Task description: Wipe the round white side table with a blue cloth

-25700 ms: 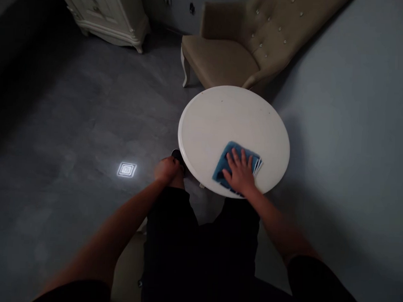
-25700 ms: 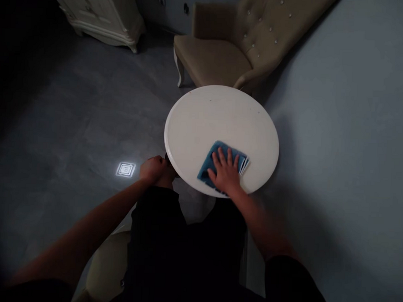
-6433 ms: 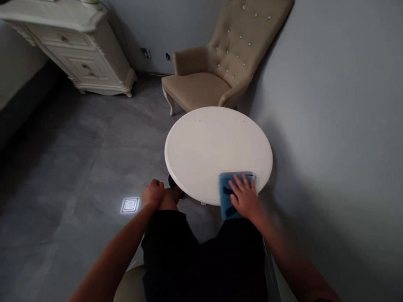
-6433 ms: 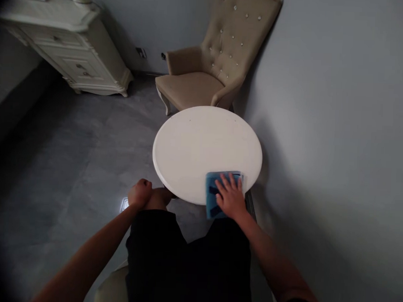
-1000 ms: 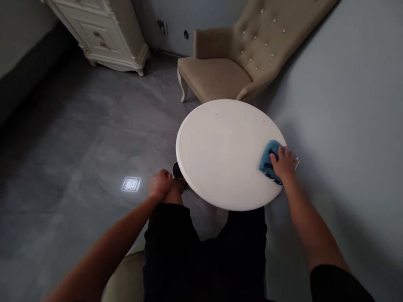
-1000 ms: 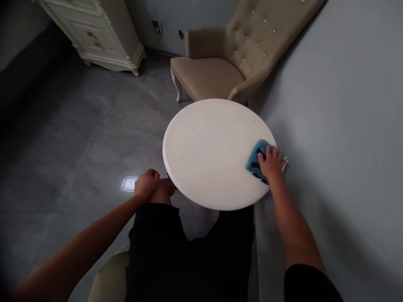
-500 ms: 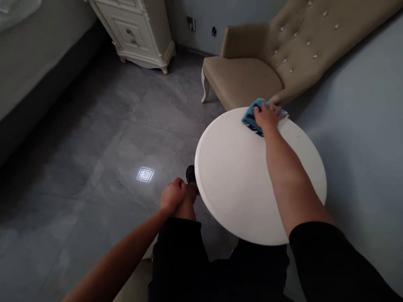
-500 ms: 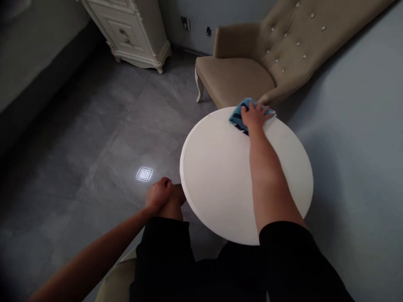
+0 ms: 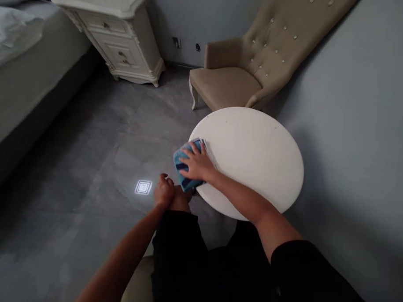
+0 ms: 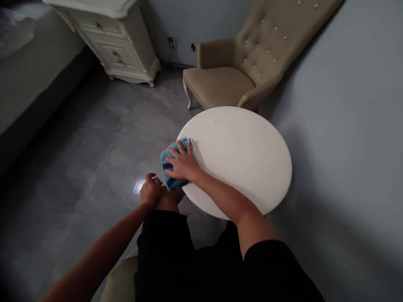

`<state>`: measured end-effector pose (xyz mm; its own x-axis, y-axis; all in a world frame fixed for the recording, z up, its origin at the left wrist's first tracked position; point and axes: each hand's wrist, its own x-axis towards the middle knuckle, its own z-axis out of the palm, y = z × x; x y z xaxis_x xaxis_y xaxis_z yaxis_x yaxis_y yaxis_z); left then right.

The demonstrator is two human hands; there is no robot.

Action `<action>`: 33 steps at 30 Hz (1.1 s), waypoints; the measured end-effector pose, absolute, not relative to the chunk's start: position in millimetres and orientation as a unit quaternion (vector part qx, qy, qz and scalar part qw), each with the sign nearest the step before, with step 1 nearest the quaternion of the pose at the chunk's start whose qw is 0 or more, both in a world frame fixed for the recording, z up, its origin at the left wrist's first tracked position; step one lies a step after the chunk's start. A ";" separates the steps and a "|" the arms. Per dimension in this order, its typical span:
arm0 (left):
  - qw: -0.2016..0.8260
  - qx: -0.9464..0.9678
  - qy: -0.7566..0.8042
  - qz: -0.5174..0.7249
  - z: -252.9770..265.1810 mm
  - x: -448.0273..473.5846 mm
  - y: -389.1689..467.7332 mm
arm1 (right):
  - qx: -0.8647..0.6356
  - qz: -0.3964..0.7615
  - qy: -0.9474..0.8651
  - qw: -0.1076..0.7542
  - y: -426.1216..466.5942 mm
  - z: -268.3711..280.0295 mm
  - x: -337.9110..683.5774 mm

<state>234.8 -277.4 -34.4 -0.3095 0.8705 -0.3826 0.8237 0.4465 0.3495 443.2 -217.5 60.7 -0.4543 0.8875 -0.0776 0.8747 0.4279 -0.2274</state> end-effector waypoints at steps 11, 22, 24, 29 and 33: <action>0.238 0.584 0.776 0.035 -42.5 251.4 -288.2 | -0.729 0.073 -0.681 0.014 -474.3 49.1 621.2; 0.272 0.570 0.775 0.023 -41.9 252.5 -279.5 | -0.895 0.020 -0.444 0.043 -384.8 30.8 829.4; 0.278 0.567 0.775 0.021 -41.3 250.6 -277.4 | -0.906 0.029 -0.419 0.052 -340.3 32.6 856.5; 0.294 0.561 0.774 0.013 -44.8 244.2 -270.6 | -0.947 0.060 -0.312 0.042 -216.8 41.5 876.7; 0.312 0.565 0.764 0.020 -49.1 240.5 -266.8 | -0.946 0.029 -0.320 0.041 -117.5 40.7 846.9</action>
<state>240.5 -266.8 -49.1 -0.1676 0.8751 -0.4540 0.8507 0.3611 0.3820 846.9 -117.5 40.7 0.7942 0.6070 -0.0291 0.6023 -0.7926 -0.0952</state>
